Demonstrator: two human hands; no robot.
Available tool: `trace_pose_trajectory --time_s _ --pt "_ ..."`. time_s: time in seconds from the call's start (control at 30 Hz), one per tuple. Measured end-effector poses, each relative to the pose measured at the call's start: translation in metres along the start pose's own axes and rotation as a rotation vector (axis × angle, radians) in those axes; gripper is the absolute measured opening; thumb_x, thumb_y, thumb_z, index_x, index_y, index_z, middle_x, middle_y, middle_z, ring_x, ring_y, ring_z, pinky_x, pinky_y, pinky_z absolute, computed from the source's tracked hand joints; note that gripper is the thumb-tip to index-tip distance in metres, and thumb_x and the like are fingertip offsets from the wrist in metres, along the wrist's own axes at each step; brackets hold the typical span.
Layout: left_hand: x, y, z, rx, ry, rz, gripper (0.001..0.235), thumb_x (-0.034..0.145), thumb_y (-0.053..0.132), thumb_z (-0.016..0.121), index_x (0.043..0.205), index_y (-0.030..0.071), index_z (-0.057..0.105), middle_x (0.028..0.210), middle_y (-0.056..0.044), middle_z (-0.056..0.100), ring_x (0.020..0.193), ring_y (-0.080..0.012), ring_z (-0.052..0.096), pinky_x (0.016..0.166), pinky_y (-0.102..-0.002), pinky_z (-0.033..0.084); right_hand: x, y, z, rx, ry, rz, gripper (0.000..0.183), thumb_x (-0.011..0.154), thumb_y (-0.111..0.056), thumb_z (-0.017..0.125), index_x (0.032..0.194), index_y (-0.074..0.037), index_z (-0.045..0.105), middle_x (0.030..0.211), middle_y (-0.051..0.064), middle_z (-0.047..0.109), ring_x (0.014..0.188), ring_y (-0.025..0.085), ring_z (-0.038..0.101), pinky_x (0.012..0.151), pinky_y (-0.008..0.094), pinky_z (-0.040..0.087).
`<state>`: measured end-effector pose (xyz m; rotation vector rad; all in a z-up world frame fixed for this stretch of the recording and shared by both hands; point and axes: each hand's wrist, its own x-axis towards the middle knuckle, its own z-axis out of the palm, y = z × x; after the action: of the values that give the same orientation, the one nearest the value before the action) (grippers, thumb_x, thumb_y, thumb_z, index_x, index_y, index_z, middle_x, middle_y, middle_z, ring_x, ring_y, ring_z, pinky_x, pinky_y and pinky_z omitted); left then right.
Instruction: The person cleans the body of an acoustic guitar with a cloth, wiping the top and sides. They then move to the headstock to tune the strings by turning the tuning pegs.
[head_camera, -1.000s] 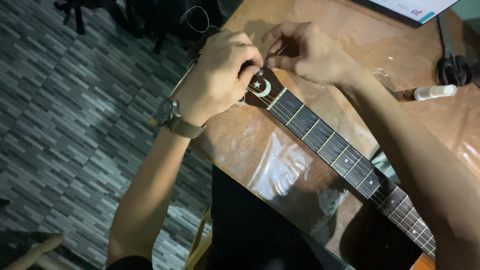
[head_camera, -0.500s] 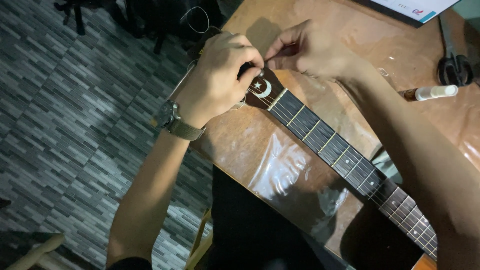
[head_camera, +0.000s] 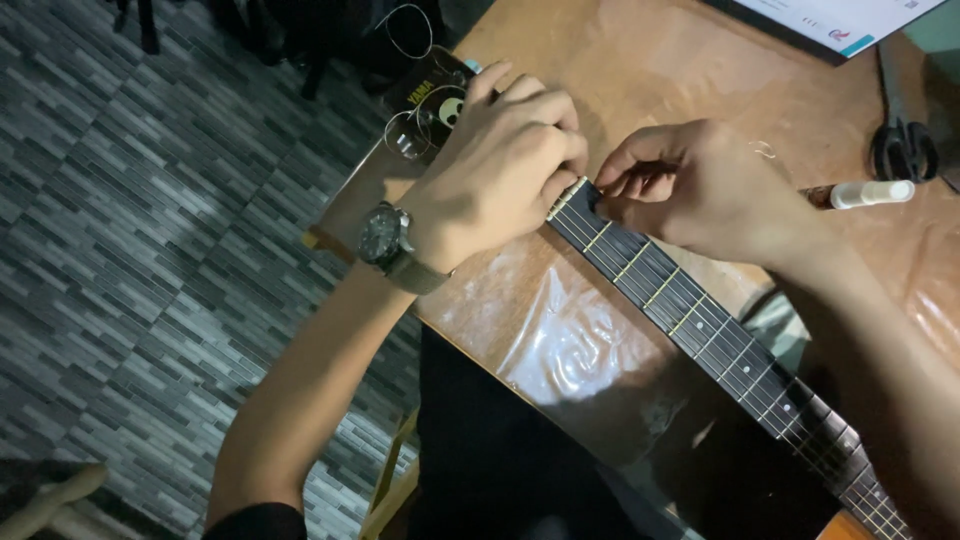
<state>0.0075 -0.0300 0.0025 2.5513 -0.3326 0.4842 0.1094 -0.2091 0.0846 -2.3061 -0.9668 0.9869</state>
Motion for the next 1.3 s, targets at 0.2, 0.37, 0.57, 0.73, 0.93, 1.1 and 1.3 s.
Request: trace_pose_trajectory --time_s 0.2,0.37,0.57,0.73,0.93,1.1,1.3 --pt "0.008 0.000 -0.002 -0.019 -0.141 -0.074 0.014 0.077 0.005 0.076 0.075 0.016 0.069 0.094 -0.002 0.066 0.094 -0.0259 0.059 0.102 -0.050 0.036 0.000 0.004 0.001 0.003 -0.006 -0.135 0.017 0.082 -0.005 0.081 0.099 -0.006 0.079 0.088 0.004 0.081 0.074 0.013 0.075 0.071 0.024 0.062" --pt "0.012 -0.007 0.000 -0.081 -0.128 -0.042 0.007 0.086 0.007 0.068 0.083 0.014 0.068 0.090 -0.002 0.065 0.087 -0.0276 0.060 0.091 -0.048 0.041 -0.001 0.010 0.004 -0.021 0.046 -0.136 0.017 0.085 -0.009 0.080 0.103 -0.007 0.079 0.091 0.005 0.080 0.073 0.013 0.073 0.070 0.025 0.060" --pt "0.012 -0.008 0.002 -0.066 -0.166 -0.052 0.008 0.088 0.007 0.068 0.085 0.015 0.067 0.091 -0.003 0.062 0.092 -0.0282 0.059 0.095 -0.049 0.040 -0.007 0.010 0.009 -0.027 0.113 -0.302 0.014 0.088 -0.001 0.076 0.102 -0.002 0.077 0.093 0.010 0.078 0.073 0.017 0.073 0.071 0.027 0.063" --pt "0.009 -0.011 0.004 -0.019 -0.164 -0.058 0.005 0.089 0.009 0.072 0.087 0.013 0.069 0.098 -0.005 0.064 0.096 -0.0282 0.059 0.096 -0.049 0.041 -0.007 0.010 0.010 -0.072 0.148 -0.425 0.013 0.090 0.004 0.071 0.103 0.003 0.075 0.095 0.014 0.075 0.075 0.020 0.073 0.072 0.029 0.064" --pt "0.008 -0.015 0.001 0.094 -0.097 -0.032 0.006 0.091 0.009 0.066 0.086 0.012 0.067 0.100 -0.008 0.063 0.098 -0.0326 0.058 0.090 -0.049 0.040 0.067 0.049 0.013 -0.102 0.147 -0.409 0.017 0.100 -0.009 0.063 0.107 -0.002 0.077 0.094 0.010 0.078 0.076 0.017 0.068 0.066 0.032 0.051" --pt "0.006 -0.028 -0.005 0.020 -0.204 -0.159 0.008 0.092 0.019 0.071 0.087 0.014 0.067 0.101 -0.007 0.065 0.106 -0.0331 0.063 0.099 -0.052 0.044 0.107 0.062 0.031 0.160 0.043 -0.305 0.015 0.087 -0.009 0.071 0.099 -0.013 0.079 0.085 0.002 0.075 0.081 0.012 0.067 0.071 0.029 0.053" --pt "0.011 -0.033 0.003 -0.017 -0.195 -0.240 0.007 0.091 0.020 0.070 0.085 0.016 0.070 0.097 -0.006 0.067 0.105 -0.0331 0.064 0.102 -0.054 0.041 0.097 0.046 0.030 0.283 0.012 -0.220 0.018 0.087 -0.012 0.073 0.103 -0.014 0.080 0.082 -0.002 0.071 0.079 0.007 0.061 0.069 0.024 0.049"
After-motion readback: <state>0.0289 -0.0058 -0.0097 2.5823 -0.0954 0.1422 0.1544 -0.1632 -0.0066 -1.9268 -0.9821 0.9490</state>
